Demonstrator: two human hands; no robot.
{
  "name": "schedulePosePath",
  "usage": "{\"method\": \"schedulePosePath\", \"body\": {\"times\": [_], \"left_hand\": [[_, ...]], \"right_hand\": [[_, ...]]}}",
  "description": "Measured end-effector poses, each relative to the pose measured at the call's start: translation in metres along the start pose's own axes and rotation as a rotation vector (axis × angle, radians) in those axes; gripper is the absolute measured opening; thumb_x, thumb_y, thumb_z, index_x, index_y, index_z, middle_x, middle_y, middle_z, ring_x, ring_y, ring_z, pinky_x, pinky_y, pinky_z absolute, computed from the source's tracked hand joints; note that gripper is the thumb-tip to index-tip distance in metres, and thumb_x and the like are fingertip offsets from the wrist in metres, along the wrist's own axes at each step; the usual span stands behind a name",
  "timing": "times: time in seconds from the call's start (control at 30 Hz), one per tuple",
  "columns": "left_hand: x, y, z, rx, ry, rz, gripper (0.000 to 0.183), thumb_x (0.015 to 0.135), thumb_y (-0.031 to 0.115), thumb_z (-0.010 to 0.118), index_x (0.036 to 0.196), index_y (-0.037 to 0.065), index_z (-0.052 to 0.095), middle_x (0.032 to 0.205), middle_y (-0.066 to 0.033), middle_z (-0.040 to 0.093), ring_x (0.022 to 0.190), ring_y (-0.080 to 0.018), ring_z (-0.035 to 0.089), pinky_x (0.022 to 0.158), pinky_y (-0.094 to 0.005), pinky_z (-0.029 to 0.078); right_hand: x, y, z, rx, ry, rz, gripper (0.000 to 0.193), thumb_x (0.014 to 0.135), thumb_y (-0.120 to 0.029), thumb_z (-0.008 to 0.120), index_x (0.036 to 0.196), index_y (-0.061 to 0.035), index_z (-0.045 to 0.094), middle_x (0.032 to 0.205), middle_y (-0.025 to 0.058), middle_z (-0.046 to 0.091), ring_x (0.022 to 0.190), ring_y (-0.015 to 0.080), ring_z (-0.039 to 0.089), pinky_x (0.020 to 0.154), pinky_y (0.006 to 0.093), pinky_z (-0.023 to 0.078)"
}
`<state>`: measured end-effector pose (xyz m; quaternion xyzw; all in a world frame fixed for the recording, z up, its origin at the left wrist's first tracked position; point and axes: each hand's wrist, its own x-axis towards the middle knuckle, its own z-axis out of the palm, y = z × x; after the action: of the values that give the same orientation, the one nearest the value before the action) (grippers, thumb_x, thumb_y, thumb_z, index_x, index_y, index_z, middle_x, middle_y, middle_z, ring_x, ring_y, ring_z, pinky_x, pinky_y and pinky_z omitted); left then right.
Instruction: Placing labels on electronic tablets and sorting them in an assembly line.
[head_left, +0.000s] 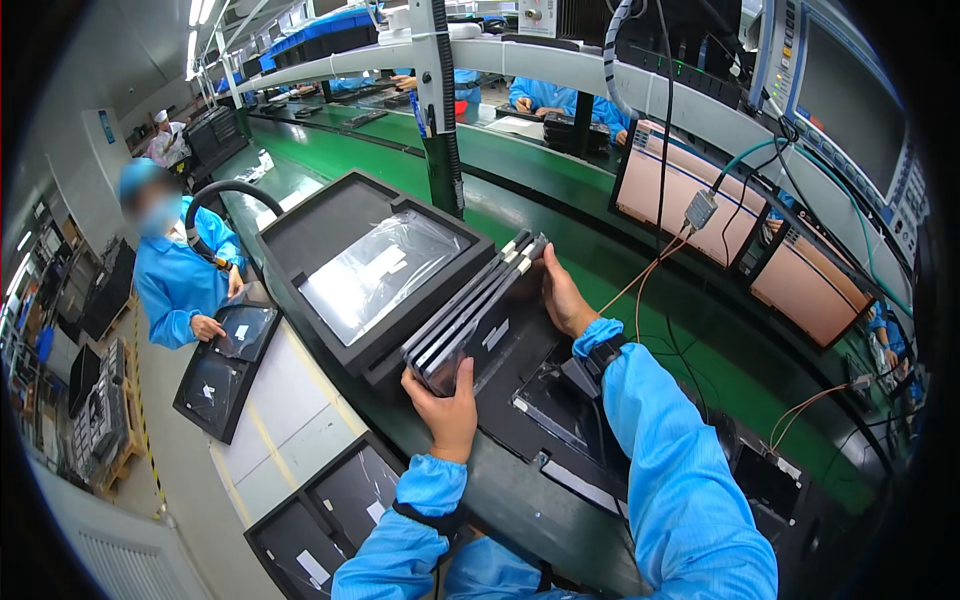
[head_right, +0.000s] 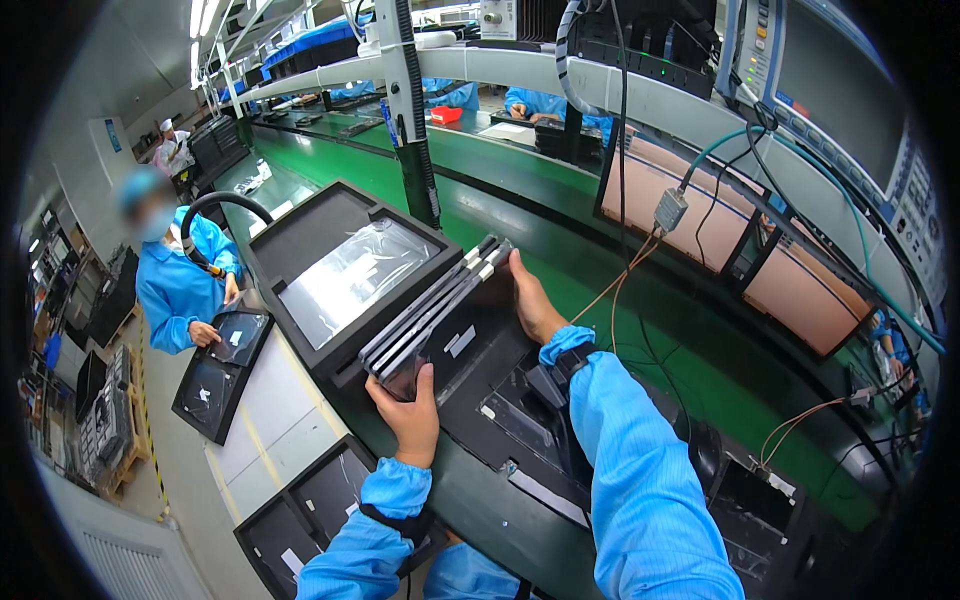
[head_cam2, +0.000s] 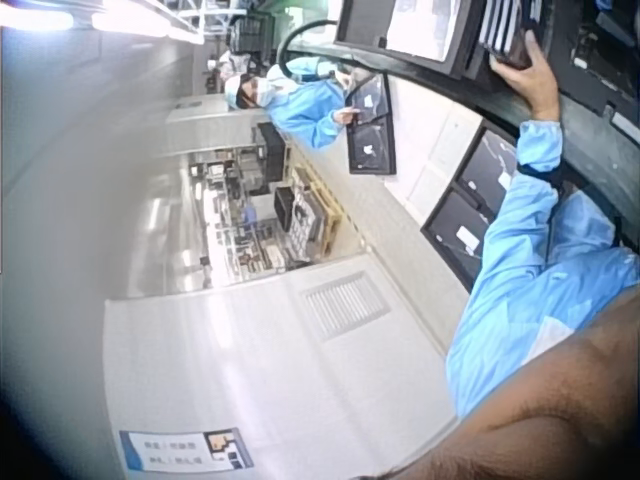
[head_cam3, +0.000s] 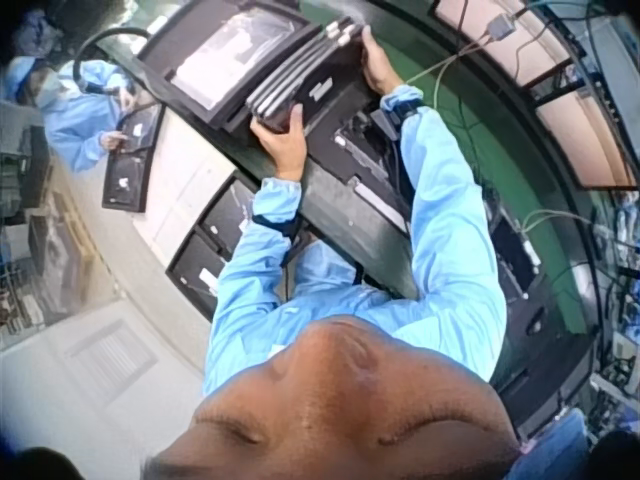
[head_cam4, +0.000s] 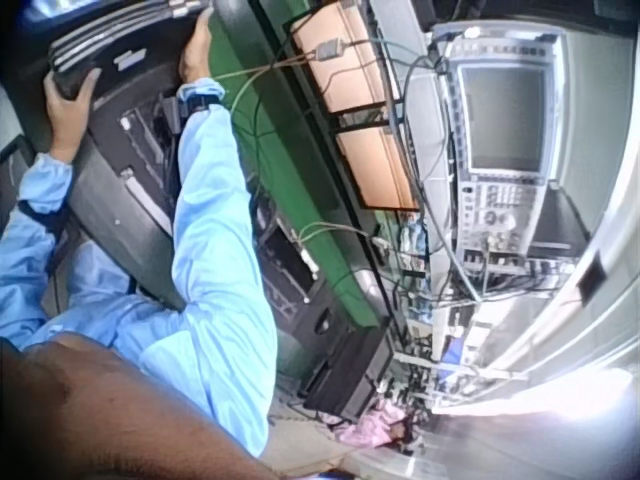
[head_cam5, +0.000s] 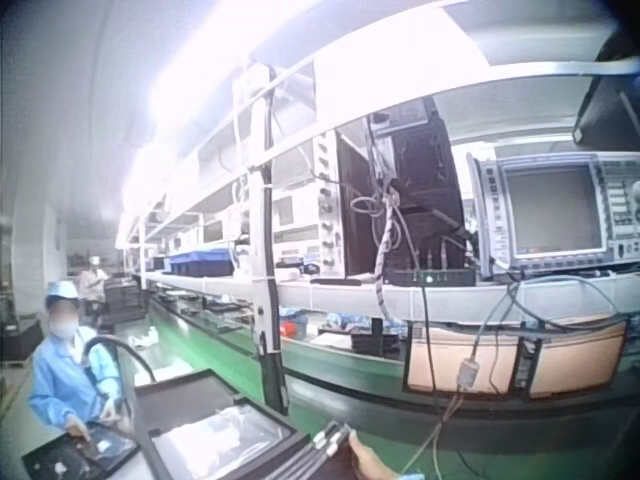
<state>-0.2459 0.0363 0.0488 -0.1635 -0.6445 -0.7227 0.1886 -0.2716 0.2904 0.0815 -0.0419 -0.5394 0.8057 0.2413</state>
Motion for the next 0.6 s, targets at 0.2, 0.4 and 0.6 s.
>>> {"method": "schedulePosePath", "body": {"times": [0.2, 0.4, 0.6], "left_hand": [[-0.003, -0.006, -0.015, 0.059, -0.096, -0.098, 0.073, 0.088, 0.017, 0.082, 0.141, -0.004, 0.037, 0.128, -0.0195, 0.058, 0.112, -0.0246, 0.063, 0.100, -0.0370, 0.048], [-0.024, 0.006, -0.022, 0.237, -0.122, -0.087, 0.088, 0.088, 0.021, 0.082, 0.151, -0.006, 0.027, 0.142, -0.0258, 0.045, 0.131, -0.0316, 0.048, 0.112, -0.0431, 0.036], [-0.038, 0.017, -0.012, 0.241, -0.095, -0.133, 0.101, 0.087, 0.023, 0.080, 0.156, -0.009, 0.014, 0.155, -0.0319, 0.025, 0.145, -0.0445, 0.028, 0.121, -0.0470, 0.022]], "right_hand": [[0.000, 0.007, -0.011, 0.024, 0.000, 0.138, 0.062, 0.107, -0.056, 0.042, 0.132, -0.0010, 0.059, 0.137, 0.0083, 0.060, 0.126, 0.0171, 0.054, 0.111, 0.0330, 0.037], [0.002, 0.011, -0.017, -0.225, 0.182, 0.207, 0.069, 0.106, -0.062, 0.037, 0.126, -0.0012, 0.064, 0.121, 0.0108, 0.069, 0.113, 0.0211, 0.064, 0.103, 0.0351, 0.047], [-0.003, -0.004, 0.001, -0.378, 0.161, 0.174, 0.083, 0.102, -0.068, 0.042, 0.139, 0.0044, 0.059, 0.144, 0.0148, 0.058, 0.134, 0.0219, 0.050, 0.114, 0.0328, 0.034]]}}
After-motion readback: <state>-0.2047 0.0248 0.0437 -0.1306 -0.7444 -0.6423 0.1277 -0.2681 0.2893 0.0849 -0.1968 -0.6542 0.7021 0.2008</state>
